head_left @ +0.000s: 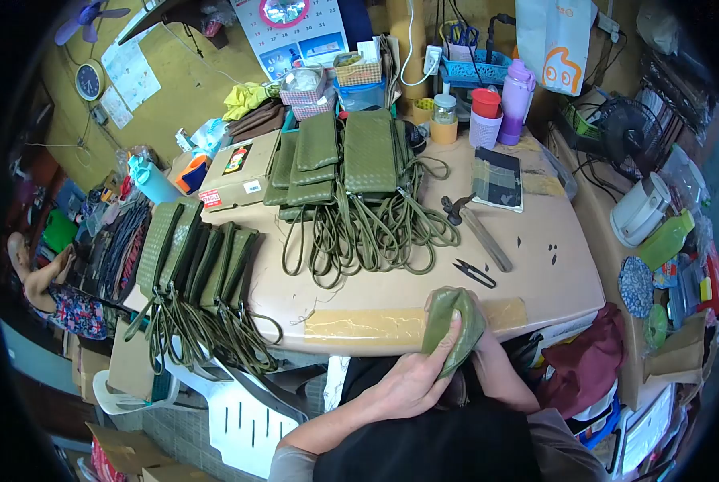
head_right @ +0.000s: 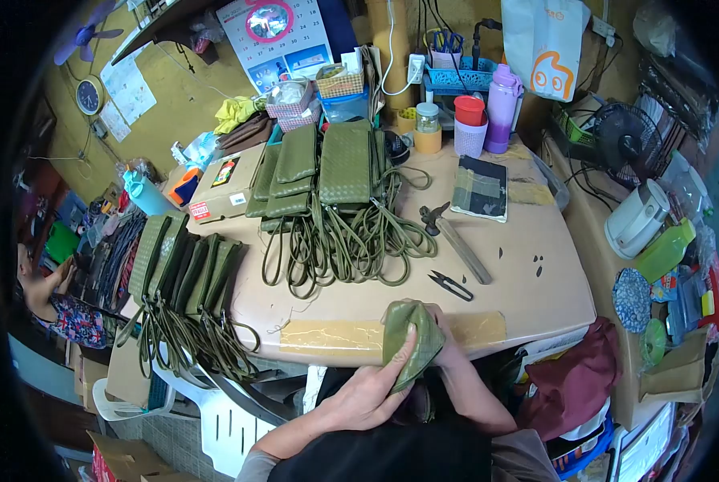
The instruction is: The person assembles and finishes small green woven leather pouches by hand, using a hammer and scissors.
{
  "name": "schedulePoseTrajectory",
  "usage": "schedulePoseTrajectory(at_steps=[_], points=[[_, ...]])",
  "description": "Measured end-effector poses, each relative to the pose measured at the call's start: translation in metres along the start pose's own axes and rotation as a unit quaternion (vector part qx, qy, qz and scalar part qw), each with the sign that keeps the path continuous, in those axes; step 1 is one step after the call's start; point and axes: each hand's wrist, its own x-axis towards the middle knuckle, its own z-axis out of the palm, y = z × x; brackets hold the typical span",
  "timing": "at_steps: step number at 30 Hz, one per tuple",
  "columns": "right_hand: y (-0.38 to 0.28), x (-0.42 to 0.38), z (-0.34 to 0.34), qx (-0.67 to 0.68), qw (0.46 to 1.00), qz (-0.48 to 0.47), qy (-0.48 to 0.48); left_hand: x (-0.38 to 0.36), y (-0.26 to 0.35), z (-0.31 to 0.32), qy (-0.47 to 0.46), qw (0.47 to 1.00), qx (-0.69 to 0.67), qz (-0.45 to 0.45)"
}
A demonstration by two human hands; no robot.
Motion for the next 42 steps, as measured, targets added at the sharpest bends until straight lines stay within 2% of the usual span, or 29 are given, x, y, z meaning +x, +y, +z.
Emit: schedulePoseTrajectory(at_steps=[1, 2, 3, 5, 8, 10, 11, 12, 13, 14, 15, 16, 17, 19, 20, 21, 22, 23, 24, 25, 27, 28, 31, 32, 33, 35, 39, 41, 42], points=[[0.018, -0.004, -0.008, 0.052, 0.993, 0.04, 0.103, 0.0, 0.001, 0.0, 0.01, 1.0, 0.014, 0.023], [-0.033, 0.002, 0.011, -0.003, 0.999, -0.03, -0.042, 0.0, 0.004, 0.001, 0.011, 1.0, 0.013, 0.023], [-0.03, 0.003, 0.013, -0.004, 0.999, -0.028, -0.043, -0.001, 0.008, 0.003, -0.011, 0.999, 0.048, -0.008], [-0.024, 0.006, 0.015, -0.099, 0.982, -0.159, 0.034, -0.001, 0.012, 0.005, -0.034, 0.995, 0.082, -0.038], [-0.034, 0.008, 0.02, -0.167, 0.971, -0.153, 0.082, 0.001, 0.011, 0.009, -0.044, 0.992, 0.111, -0.051], [-0.023, 0.012, 0.02, -0.163, 0.97, -0.15, 0.1, 0.008, 0.003, 0.016, 0.044, 0.985, 0.162, 0.037], [-0.019, 0.015, 0.019, -0.16, 0.968, -0.151, 0.119, 0.014, 0.007, 0.016, 0.044, 0.985, 0.161, 0.039], [-0.018, 0.014, 0.02, 0.012, 0.993, -0.059, 0.097, 0.021, 0.014, 0.016, 0.009, 0.989, 0.146, -0.019], [-0.015, 0.012, 0.021, 0.01, 0.993, -0.059, 0.099, 0.023, 0.017, 0.016, -0.028, 0.988, 0.129, -0.077], [-0.012, 0.015, 0.021, 0.209, 0.977, -0.034, -0.016, 0.021, 0.016, 0.012, -0.026, 0.988, 0.13, -0.073], [-0.009, 0.02, 0.018, 0.394, 0.909, -0.006, -0.134, 0.017, 0.013, 0.005, 0.011, 0.999, 0.039, 0.006], [0.0, 0.023, 0.011, 0.449, 0.874, 0.006, -0.185, 0.014, 0.011, 0.003, 0.046, 0.994, -0.055, 0.083], [-0.014, 0.017, 0.018, 0.447, 0.875, 0.006, -0.184, 0.017, -0.013, 0.015, 0.247, 0.96, -0.048, 0.126], [-0.051, -0.003, 0.041, 0.338, 0.94, -0.002, -0.048, 0.017, -0.028, -0.005, 0.284, 0.944, -0.162, -0.048], [-0.038, -0.005, 0.027, 0.326, 0.938, 0.026, -0.117, 0.021, -0.038, -0.004, 0.285, 0.943, -0.163, -0.05], [-0.035, -0.012, 0.031, 0.326, 0.938, 0.029, -0.119, 0.025, -0.052, -0.003, 0.282, 0.917, -0.275, -0.066], [-0.034, -0.019, 0.038, 0.168, 0.985, 0.033, -0.014, 0.027, -0.061, -0.002, 0.276, 0.878, -0.382, -0.078], [-0.033, -0.023, 0.043, 0.005, 0.995, 0.034, 0.091, 0.026, -0.065, -0.001, 0.279, 0.878, -0.381, -0.079], [-0.044, -0.005, 0.029, -0.075, 0.996, -0.038, -0.028, 0.026, -0.067, -0.001, 0.252, 0.86, -0.439, -0.058], [-0.046, -0.004, 0.031, -0.074, 0.996, -0.039, -0.028, 0.025, -0.069, -0.001, 0.222, 0.839, -0.495, -0.035], [-0.053, -0.004, 0.039, -0.293, 0.938, -0.181, 0.036, 0.026, -0.065, 0.001, 0.222, 0.812, -0.538, -0.046], [-0.05, -0.004, 0.046, -0.228, 0.947, -0.216, 0.068, 0.026, -0.061, 0.002, 0.22, 0.782, -0.58, -0.056], [-0.056, -0.003, 0.048, -0.22, 0.935, -0.261, 0.091, 0.02, -0.046, 0.007, 0.197, 0.788, -0.583, -0.033], [-0.061, -0.007, 0.054, -0.2, 0.953, -0.197, 0.113, 0.022, -0.031, 0.007, 0.224, 0.788, -0.572, -0.032], [-0.068, -0.009, 0.059, -0.2, 0.953, -0.197, 0.114, 0.023, -0.027, 0.009, 0.223, 0.788, -0.573, -0.033], [-0.079, -0.007, 0.066, -0.044, 0.992, -0.099, 0.069, 0.023, -0.024, 0.01, 0.244, 0.816, -0.524, -0.009], [-0.061, 0.0, 0.051, -0.194, 0.973, -0.126, 0.015, 0.022, -0.025, 0.007, 0.25, 0.841, -0.48, -0.002], [-0.073, 0.002, 0.061, 0.021, 0.998, 0.044, 0.049, 0.021, -0.028, -0.003, 0.233, 0.794, -0.56, -0.045], [-0.067, 0.0, 0.067, -0.034, 0.998, -0.03, 0.033, 0.019, -0.031, -0.01, 0.208, 0.792, -0.572, -0.037]])
